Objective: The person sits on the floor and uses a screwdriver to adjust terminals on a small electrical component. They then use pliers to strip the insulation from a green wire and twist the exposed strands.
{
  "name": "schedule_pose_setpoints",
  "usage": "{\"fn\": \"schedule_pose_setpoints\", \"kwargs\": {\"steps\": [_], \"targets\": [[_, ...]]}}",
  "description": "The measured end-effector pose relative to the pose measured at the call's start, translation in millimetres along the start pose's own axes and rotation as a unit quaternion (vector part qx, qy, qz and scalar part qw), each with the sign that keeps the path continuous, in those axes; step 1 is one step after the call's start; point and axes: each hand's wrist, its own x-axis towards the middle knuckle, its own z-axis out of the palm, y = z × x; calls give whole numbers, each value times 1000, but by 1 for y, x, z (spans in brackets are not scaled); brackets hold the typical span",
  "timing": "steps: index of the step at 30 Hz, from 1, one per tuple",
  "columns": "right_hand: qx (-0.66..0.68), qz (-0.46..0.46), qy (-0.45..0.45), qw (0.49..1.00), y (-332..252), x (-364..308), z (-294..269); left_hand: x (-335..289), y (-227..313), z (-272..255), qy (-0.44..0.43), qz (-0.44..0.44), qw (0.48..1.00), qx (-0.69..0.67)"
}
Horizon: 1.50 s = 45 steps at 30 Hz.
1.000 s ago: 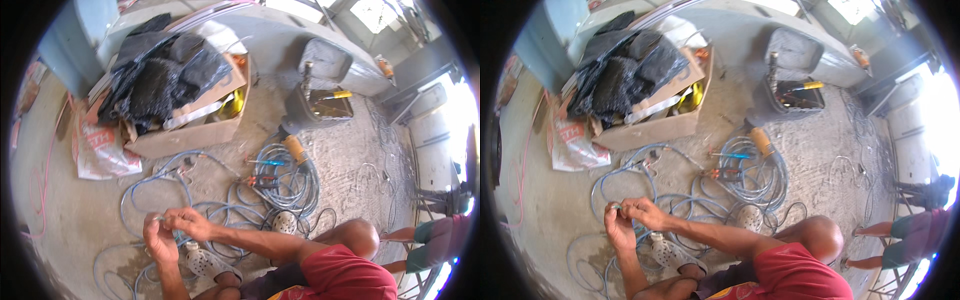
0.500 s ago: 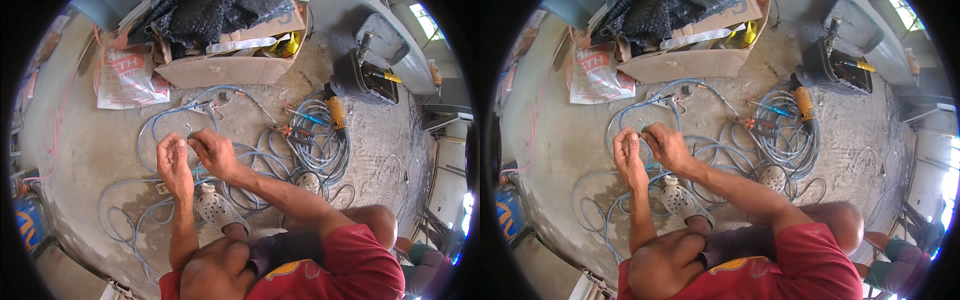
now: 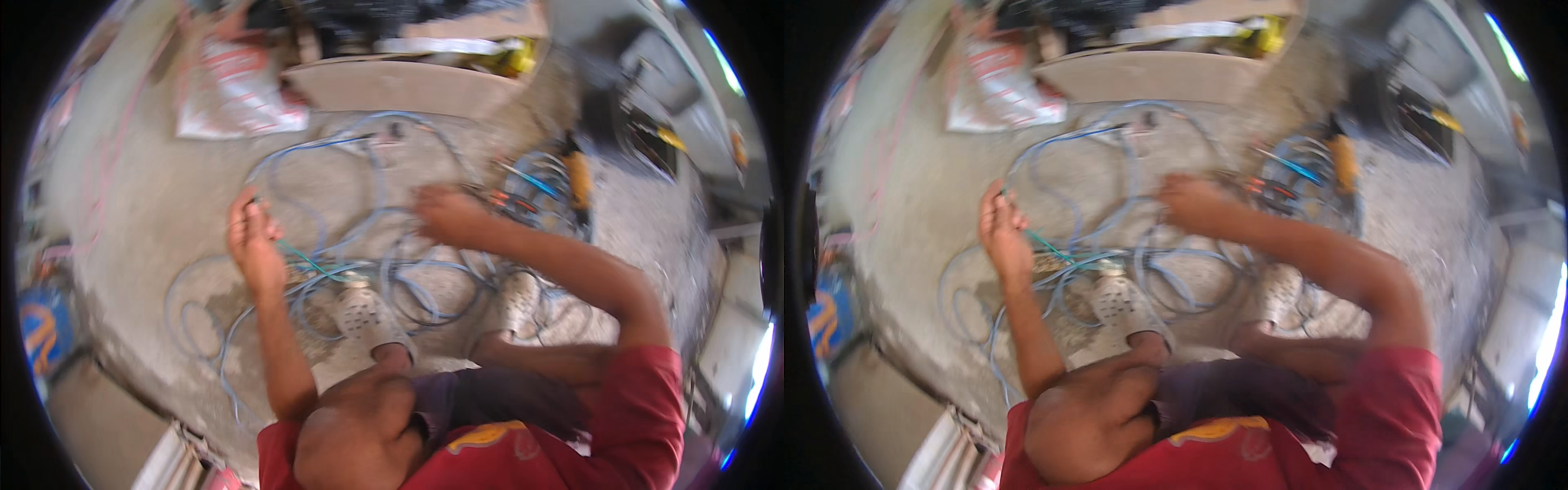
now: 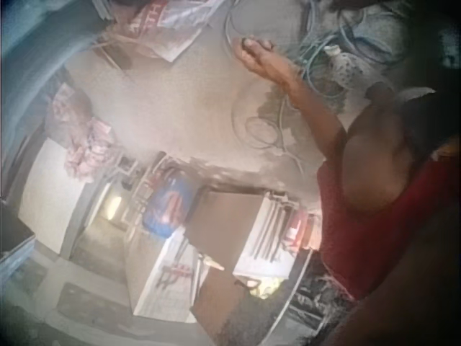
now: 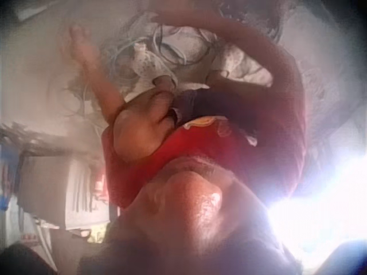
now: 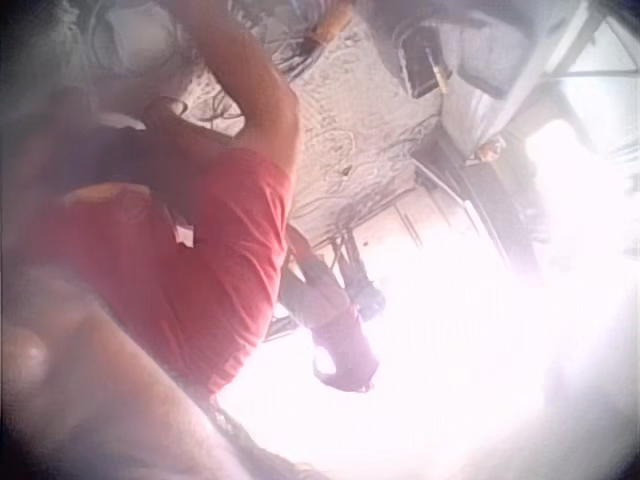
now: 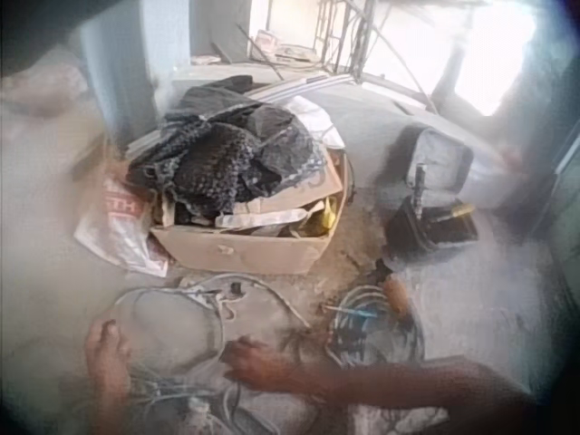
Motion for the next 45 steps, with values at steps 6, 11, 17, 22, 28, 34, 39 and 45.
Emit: {"fn": "schedule_pose_setpoints", "kwargs": {"steps": [6, 11, 17, 22, 28, 34, 39, 45], "targets": [[-117, 311, -45, 942, 60, -136, -26, -9, 40, 18, -125, -22, 979, -162], [-67, 261, -28, 963, 79, -147, -4, -26, 37, 27, -196, -79, 944, -252], [545, 452, -42, 705, 70, -130, -13, -34, 27, 39, -187, -95, 932, -295], [710, 215, -67, 667, -21, -82, -55, -40, 30, 53, -153, -84, 950, -260], [603, 143, -38, 784, -86, -32, -83, -46, 31, 54, -164, -66, 962, -207], [765, 146, -31, 626, -74, -33, -64, -56, 25, 77, -213, -85, 963, -140], [726, 118, -39, 676, -80, -29, -65, -71, 10, 83, -260, -118, 947, -149], [503, 140, -107, 846, -81, -28, -87, -63, 17, 72, -131, -99, 965, -202]]}}
